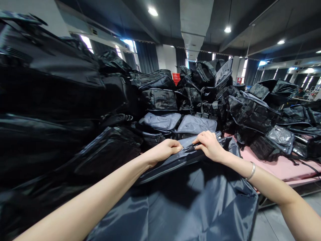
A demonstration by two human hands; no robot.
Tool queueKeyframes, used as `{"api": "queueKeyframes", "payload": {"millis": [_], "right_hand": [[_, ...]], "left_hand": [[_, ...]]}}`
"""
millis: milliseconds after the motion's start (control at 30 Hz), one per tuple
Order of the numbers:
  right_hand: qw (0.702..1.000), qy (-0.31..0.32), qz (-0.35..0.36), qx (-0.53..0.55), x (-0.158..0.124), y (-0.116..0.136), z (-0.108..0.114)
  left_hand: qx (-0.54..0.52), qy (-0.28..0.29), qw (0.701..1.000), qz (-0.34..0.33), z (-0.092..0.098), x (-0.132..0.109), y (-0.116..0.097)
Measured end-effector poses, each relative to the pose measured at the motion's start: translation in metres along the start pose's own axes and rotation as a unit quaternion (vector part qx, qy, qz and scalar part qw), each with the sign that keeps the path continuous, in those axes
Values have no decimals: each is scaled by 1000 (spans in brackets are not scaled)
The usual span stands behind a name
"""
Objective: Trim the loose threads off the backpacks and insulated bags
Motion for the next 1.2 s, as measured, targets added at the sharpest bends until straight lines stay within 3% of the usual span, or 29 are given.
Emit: {"api": "queueKeyframes", "payload": {"millis": [267,467,567,700,900,1000,1200], "right_hand": [[998,-19,-20,59,5,-8,2],[968,-138,-92,190,-10,-14,47],[965,-121,-128,192,-28,7,57],[952,-106,-160,237,-38,19,35],[924,-170,-215,267,-33,-21,-15],[929,-177,-209,249,-36,-23,-19],[961,-168,-153,160,-47,-1,-11]], "left_hand": [[17,-11,1000,-16,3,1,-3],[94,-87,991,-50,19,4,-4],[128,-102,984,-65,21,7,-6],[173,-106,975,-91,19,9,-15],[215,-112,967,-85,24,-12,-15],[243,-118,961,-61,25,-25,-11],[260,-183,948,-17,28,-34,-11]]}}
Point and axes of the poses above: each hand's wrist, its own x-axis towards the middle knuckle, its own z-axis out of the back of the hand, y = z × x, the point moved 10 cm from there along x, towards the middle knuckle, and after that the axes turned 8 degrees about x, right-handed, at the moved point
